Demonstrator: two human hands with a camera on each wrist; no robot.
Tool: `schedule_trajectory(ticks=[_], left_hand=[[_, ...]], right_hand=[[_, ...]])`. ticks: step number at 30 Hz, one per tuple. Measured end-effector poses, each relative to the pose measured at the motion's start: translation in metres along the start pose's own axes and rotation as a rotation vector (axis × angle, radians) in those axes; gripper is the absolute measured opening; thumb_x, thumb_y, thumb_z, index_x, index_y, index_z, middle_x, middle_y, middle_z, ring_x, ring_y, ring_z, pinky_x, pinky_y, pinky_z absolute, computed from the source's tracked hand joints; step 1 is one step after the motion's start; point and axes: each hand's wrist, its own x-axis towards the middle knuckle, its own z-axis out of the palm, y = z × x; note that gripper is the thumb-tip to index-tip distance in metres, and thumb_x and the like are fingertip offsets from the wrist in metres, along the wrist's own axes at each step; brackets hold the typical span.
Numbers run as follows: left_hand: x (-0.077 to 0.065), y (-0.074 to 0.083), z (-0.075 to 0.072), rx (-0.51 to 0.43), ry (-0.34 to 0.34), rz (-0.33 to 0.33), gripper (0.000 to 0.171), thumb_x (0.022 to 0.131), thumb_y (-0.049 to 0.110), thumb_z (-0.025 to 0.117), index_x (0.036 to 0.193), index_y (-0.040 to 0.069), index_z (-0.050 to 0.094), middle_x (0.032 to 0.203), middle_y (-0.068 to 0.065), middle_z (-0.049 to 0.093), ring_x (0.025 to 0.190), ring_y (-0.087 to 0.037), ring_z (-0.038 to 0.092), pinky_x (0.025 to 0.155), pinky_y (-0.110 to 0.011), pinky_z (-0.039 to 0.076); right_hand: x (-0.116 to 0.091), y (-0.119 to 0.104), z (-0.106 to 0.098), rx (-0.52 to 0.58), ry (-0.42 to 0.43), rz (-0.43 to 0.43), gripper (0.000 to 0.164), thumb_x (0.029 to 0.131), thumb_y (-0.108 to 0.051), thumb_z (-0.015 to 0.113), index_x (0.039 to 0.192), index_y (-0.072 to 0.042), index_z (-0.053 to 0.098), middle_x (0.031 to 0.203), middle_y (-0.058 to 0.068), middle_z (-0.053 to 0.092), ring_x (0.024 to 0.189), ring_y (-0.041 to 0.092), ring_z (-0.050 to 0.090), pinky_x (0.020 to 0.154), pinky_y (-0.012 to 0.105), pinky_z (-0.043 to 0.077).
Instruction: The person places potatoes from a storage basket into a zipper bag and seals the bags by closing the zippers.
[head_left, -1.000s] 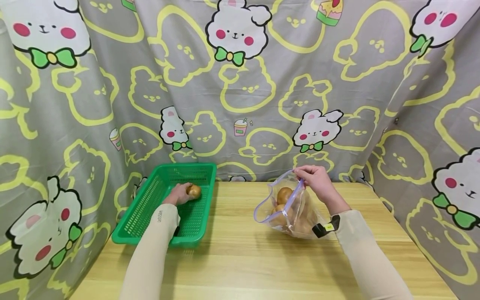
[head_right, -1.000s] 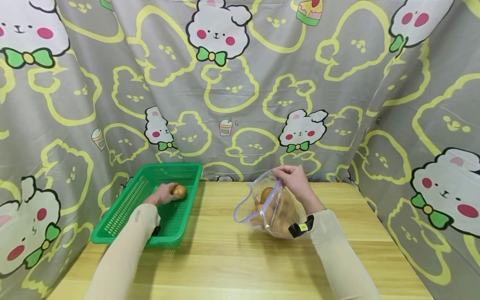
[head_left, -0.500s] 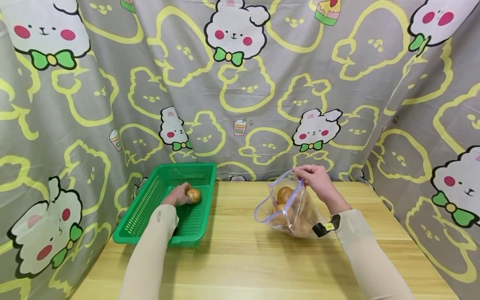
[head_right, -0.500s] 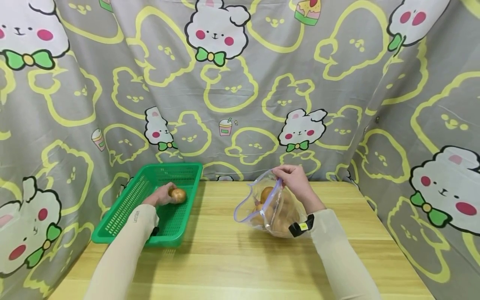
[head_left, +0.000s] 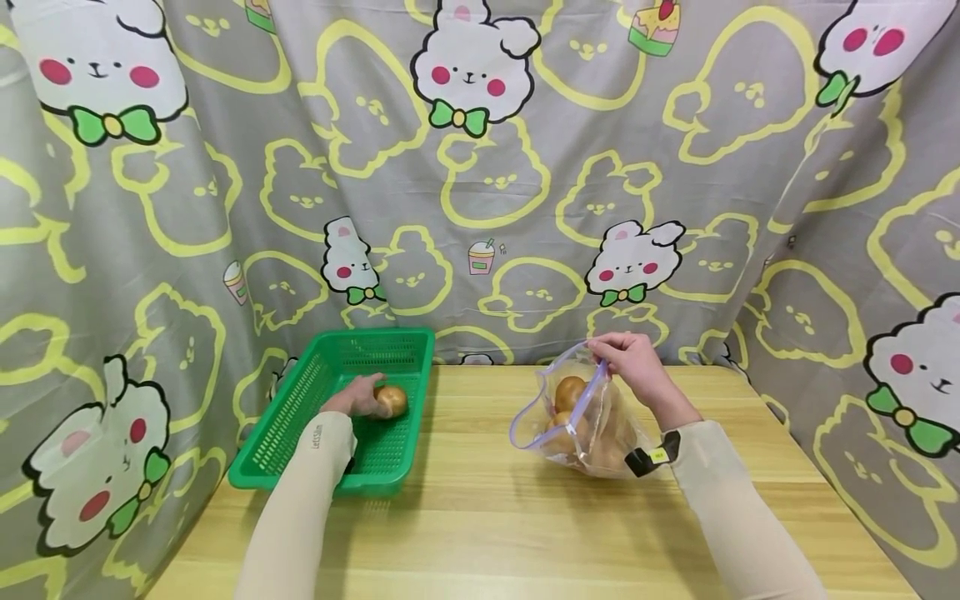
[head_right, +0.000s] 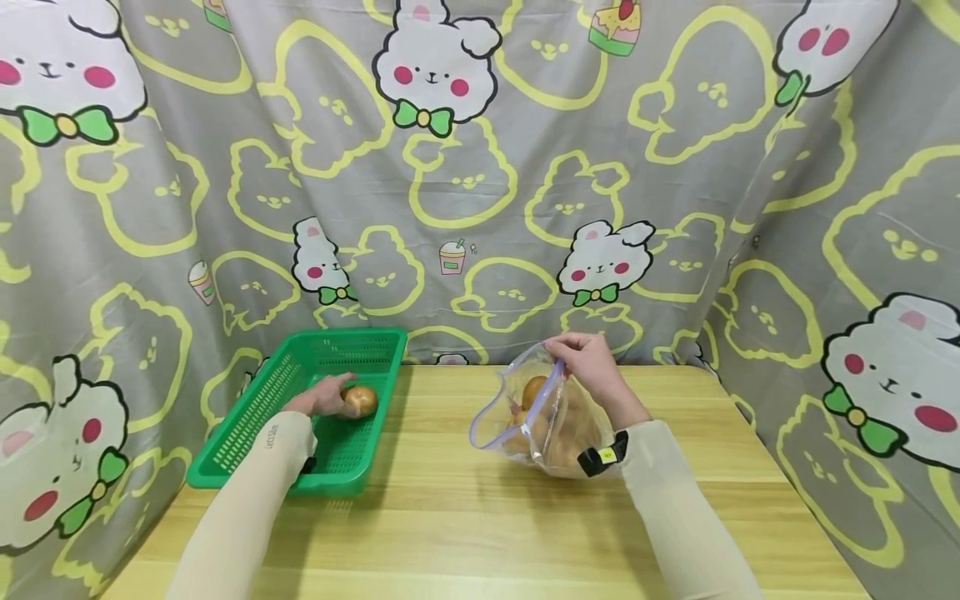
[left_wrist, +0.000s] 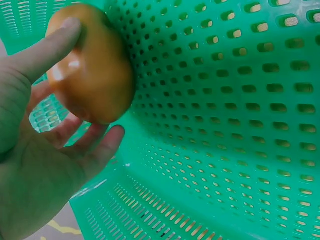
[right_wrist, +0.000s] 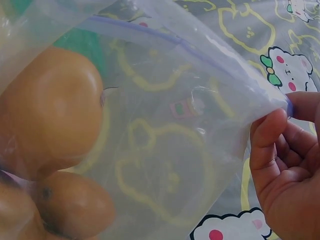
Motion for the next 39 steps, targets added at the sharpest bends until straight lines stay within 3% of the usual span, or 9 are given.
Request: schedule_trajectory(ticks=[3, 7, 10, 13, 17, 23, 31, 34, 39], left_hand=[[0.0, 0.0, 0.0, -0.007, -0.042, -0.048, 0.081, 0.077, 0.026, 0.078, 0.142, 0.0, 0.037, 0.133, -0.034, 0.035, 0.122, -0.048, 0.035, 0.092, -0.056, 0.039], [0.001, -0.004, 0.0, 0.002, -0.064, -0.001, 0.076, 0.077, 0.032, 0.078, 0.137, 0.001, 0.043, 0.126, -0.032, 0.042, 0.11, -0.044, 0.045, 0.083, -0.049, 0.044], [0.0, -0.003, -0.001, -0.032, -0.065, 0.016, 0.073, 0.076, 0.026, 0.08, 0.133, -0.001, 0.043, 0.12, -0.028, 0.048, 0.104, -0.039, 0.05, 0.083, -0.047, 0.045], [-0.003, 0.003, 0.0, -0.08, -0.07, -0.014, 0.07, 0.074, 0.015, 0.081, 0.13, -0.002, 0.041, 0.116, -0.025, 0.052, 0.103, -0.037, 0.052, 0.086, -0.049, 0.043], [-0.004, 0.003, 0.003, -0.09, -0.081, -0.041, 0.067, 0.074, 0.014, 0.081, 0.126, 0.001, 0.04, 0.112, -0.022, 0.053, 0.1, -0.035, 0.053, 0.084, -0.047, 0.044], [-0.001, -0.002, 0.007, -0.016, -0.104, -0.029, 0.071, 0.076, 0.022, 0.08, 0.132, -0.002, 0.043, 0.114, -0.019, 0.054, 0.102, -0.034, 0.052, 0.085, -0.047, 0.044], [-0.007, 0.002, -0.001, -0.043, -0.164, -0.01, 0.07, 0.072, 0.032, 0.083, 0.122, -0.001, 0.046, 0.103, -0.016, 0.054, 0.091, -0.03, 0.054, 0.077, -0.045, 0.046], [-0.008, 0.003, 0.0, -0.079, -0.148, -0.018, 0.067, 0.072, 0.023, 0.083, 0.122, 0.0, 0.045, 0.104, -0.015, 0.054, 0.092, -0.03, 0.054, 0.079, -0.046, 0.046], [-0.011, 0.008, -0.003, -0.118, -0.085, 0.025, 0.064, 0.073, 0.012, 0.081, 0.122, -0.003, 0.042, 0.104, -0.017, 0.053, 0.09, -0.029, 0.054, 0.076, -0.043, 0.047]], right_hand=[[-0.001, -0.001, 0.0, 0.013, 0.003, -0.008, 0.033, 0.093, -0.015, 0.062, 0.102, 0.016, 0.064, 0.072, 0.009, 0.06, 0.058, 0.008, 0.051, 0.05, 0.021, 0.046], [-0.002, -0.003, 0.0, 0.025, -0.004, 0.0, 0.033, 0.093, -0.014, 0.061, 0.103, 0.017, 0.062, 0.073, 0.011, 0.061, 0.058, 0.007, 0.051, 0.049, 0.021, 0.046], [-0.001, -0.002, -0.001, 0.03, -0.008, 0.014, 0.032, 0.093, -0.011, 0.06, 0.104, 0.018, 0.062, 0.074, 0.013, 0.061, 0.058, 0.007, 0.051, 0.049, 0.021, 0.046], [-0.001, -0.001, -0.001, 0.033, -0.011, 0.019, 0.03, 0.094, -0.008, 0.058, 0.105, 0.02, 0.061, 0.074, 0.016, 0.061, 0.057, 0.007, 0.051, 0.049, 0.021, 0.046], [-0.001, -0.001, -0.002, 0.028, -0.013, 0.024, 0.031, 0.094, -0.009, 0.058, 0.105, 0.02, 0.061, 0.073, 0.013, 0.061, 0.058, 0.008, 0.051, 0.05, 0.021, 0.046], [-0.003, -0.003, -0.002, 0.016, -0.002, -0.002, 0.034, 0.093, -0.015, 0.061, 0.105, 0.018, 0.062, 0.072, 0.007, 0.061, 0.059, 0.008, 0.051, 0.05, 0.022, 0.047], [-0.002, 0.0, -0.004, 0.006, 0.002, -0.003, 0.038, 0.093, -0.019, 0.062, 0.104, 0.017, 0.062, 0.069, 0.0, 0.062, 0.06, 0.008, 0.052, 0.051, 0.021, 0.046], [-0.002, 0.0, -0.004, 0.004, 0.002, -0.004, 0.036, 0.093, -0.018, 0.062, 0.103, 0.017, 0.062, 0.069, 0.001, 0.061, 0.06, 0.008, 0.052, 0.051, 0.021, 0.047], [-0.004, -0.003, -0.004, 0.009, 0.006, 0.005, 0.035, 0.092, -0.017, 0.062, 0.103, 0.016, 0.063, 0.071, 0.004, 0.062, 0.06, 0.008, 0.052, 0.051, 0.021, 0.047]])
